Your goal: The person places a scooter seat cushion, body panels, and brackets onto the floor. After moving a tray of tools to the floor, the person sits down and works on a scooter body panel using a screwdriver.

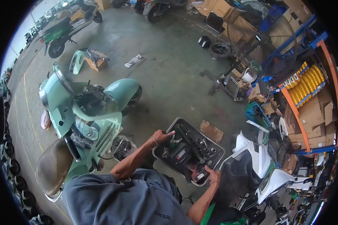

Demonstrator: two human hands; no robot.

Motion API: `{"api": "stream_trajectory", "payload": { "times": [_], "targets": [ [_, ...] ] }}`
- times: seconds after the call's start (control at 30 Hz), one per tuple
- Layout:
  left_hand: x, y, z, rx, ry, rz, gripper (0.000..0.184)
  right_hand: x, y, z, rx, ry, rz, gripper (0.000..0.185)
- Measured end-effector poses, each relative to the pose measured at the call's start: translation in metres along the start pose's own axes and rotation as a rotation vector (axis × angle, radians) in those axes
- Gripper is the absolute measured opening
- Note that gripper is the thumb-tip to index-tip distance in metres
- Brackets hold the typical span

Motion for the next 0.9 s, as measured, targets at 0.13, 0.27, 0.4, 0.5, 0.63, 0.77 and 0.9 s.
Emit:
{"api": "stream_trajectory", "payload": {
  "times": [0.13,0.27,0.4,0.5,0.63,0.77,0.9],
  "targets": [
    [0.01,-0.063,-0.093,0.122,-0.039,0.153,0.093,-0.022,-0.044,0.025,0.049,0.044,-0.12,0.039],
    [-0.004,-0.123,-0.168,0.213,-0.075,0.221,0.091,-0.004,-0.056,0.102,0.08,-0.088,-0.164,0.038],
    [-0.028,-0.199,-0.214,0.22,-0.074,0.243,0.092,0.036,-0.105,0.155,0.155,0.048,-0.176,0.046],
    [-0.071,-0.269,-0.237,0.173,-0.069,0.193,0.094,0.088,-0.158,0.22,0.105,0.089,-0.125,0.045],
    [-0.142,-0.355,-0.263,0.102,0.038,0.06,0.092,0.173,-0.256,0.309,0.084,0.067,-0.047,0.039],
    [-0.242,-0.425,-0.278,-0.001,0.168,-0.086,0.087,0.281,-0.288,0.474,-0.09,0.172,0.091,0.039],
    [-0.374,-0.46,-0.267,-0.061,0.334,-0.306,0.088,0.433,-0.311,0.613,-0.309,0.157,0.35,0.039]
  ]
}}
Point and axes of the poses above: each hand's wrist, its own y-axis away from the middle knuckle, its own x-axis out of the palm, z = x × y, the point moved 10 cm from there along -y, towards the middle knuckle, and after that the axes turned 11 degrees about -z, right-handed, at the moved point
